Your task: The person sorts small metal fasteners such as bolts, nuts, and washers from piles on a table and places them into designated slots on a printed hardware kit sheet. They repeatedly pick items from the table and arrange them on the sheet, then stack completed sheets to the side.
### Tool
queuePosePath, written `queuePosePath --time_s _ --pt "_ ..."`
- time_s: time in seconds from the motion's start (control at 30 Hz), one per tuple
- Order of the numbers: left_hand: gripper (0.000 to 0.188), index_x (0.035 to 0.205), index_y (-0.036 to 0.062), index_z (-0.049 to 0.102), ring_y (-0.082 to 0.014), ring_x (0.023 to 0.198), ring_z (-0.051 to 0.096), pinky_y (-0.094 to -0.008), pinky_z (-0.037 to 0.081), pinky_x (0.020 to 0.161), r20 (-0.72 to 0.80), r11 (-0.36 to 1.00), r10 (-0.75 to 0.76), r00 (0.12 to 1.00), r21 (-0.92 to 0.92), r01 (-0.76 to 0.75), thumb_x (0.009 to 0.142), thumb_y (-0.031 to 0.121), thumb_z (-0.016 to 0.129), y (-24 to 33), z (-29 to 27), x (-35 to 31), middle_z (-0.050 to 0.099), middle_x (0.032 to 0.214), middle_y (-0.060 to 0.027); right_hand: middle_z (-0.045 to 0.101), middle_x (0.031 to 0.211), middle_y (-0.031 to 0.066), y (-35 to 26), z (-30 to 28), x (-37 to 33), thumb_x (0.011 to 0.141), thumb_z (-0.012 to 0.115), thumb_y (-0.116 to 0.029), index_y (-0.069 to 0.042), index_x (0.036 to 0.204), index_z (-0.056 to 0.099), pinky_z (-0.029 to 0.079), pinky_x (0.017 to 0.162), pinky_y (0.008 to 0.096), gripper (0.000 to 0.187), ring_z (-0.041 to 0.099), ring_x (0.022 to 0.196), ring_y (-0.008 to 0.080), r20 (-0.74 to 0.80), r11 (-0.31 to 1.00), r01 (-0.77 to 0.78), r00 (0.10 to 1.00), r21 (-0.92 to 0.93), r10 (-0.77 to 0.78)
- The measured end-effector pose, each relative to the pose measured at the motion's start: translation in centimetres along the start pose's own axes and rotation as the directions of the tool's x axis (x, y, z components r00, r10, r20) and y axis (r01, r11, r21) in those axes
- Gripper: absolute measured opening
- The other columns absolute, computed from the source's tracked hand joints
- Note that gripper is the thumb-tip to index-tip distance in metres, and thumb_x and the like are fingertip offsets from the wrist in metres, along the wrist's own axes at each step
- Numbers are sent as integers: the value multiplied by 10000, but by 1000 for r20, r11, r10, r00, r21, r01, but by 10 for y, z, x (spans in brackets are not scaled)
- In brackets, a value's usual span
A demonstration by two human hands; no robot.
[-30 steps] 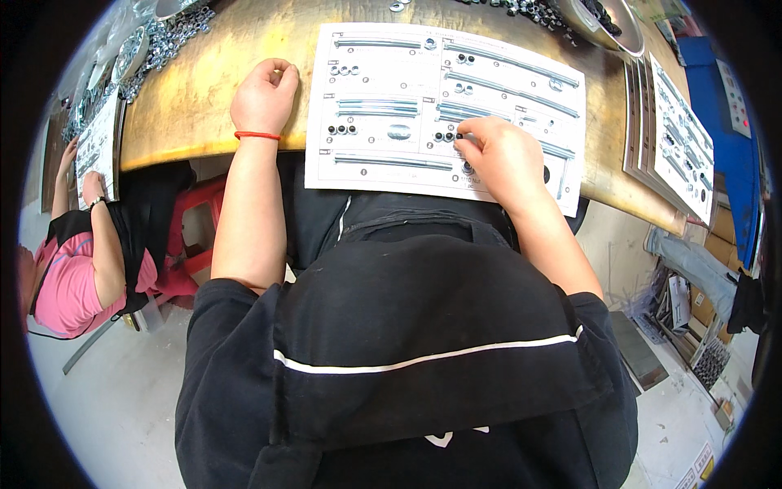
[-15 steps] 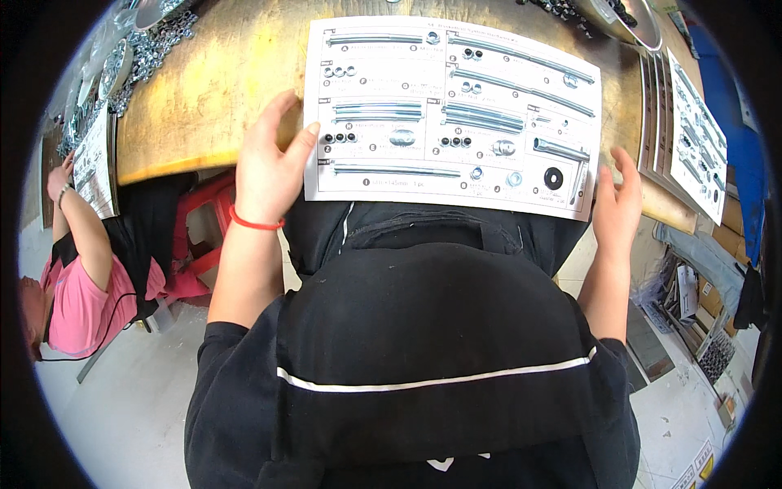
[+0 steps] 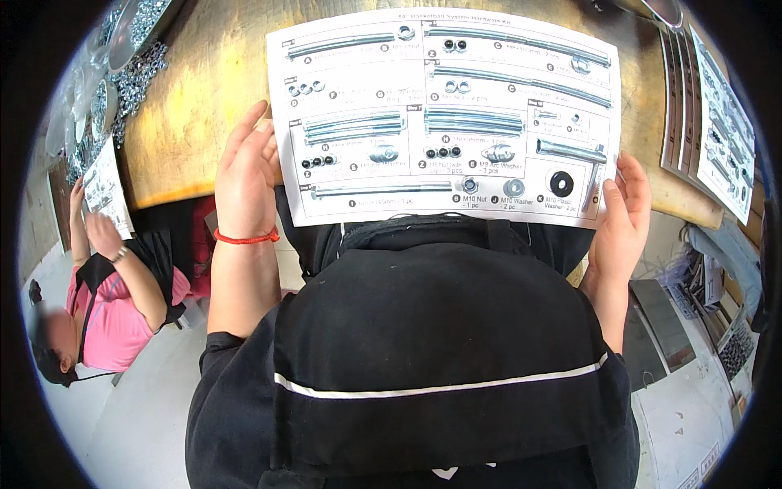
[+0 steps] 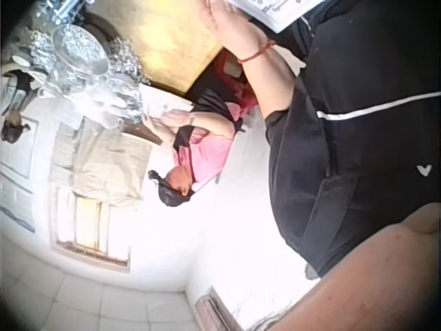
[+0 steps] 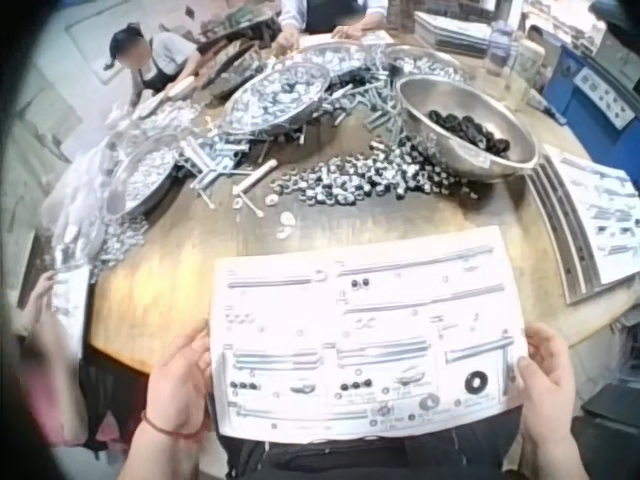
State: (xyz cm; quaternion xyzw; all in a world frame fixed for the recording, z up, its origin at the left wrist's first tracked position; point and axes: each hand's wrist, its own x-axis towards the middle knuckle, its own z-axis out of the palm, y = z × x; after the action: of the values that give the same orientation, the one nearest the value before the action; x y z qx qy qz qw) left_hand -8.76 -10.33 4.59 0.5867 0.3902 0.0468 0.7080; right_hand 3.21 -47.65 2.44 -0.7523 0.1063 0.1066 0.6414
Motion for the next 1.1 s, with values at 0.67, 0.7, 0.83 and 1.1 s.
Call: queuePosePath --time_s 0.67,0.7,0.83,1.1 --pt "291 1215 -66 550 -190 1011 634 -307 494 903 102 964 105 989 -253 -77 995 98 455 13 -6 10 647 1143 -141 488 1318 152 -32 -16 -9 882 567 9 7 1326 479 374 1005 337 453 487 1165 201 -18 976 212 977 52 -211" --pt "303 1235 -70 532 -195 1034 631 -312 495 913 119 958 116 986 -277 -80 997 100 451 20 -2 6 639 1163 -147 497 1320 152 -37 -20 -9 885 570 -6 1 1322 492 357 1023 342 444 473 1200 205 -15 972 231 973 44 -230" --pt "324 1257 -72 510 -191 1038 639 -302 503 907 227 973 112 967 -222 -61 1002 110 429 47 0 0 643 1156 -153 516 1285 162 -59 -26 -31 877 578 -1 18 1314 478 395 981 332 449 509 1139 199 -54 958 281 959 58 -278" --pt "334 1273 -69 502 -185 1020 649 -294 516 888 464 986 109 879 -161 -38 1011 116 409 77 26 -18 644 1156 -150 527 1246 170 -78 -54 -97 883 579 9 48 1310 449 434 940 309 448 544 1098 195 -291 946 324 906 9 -308"
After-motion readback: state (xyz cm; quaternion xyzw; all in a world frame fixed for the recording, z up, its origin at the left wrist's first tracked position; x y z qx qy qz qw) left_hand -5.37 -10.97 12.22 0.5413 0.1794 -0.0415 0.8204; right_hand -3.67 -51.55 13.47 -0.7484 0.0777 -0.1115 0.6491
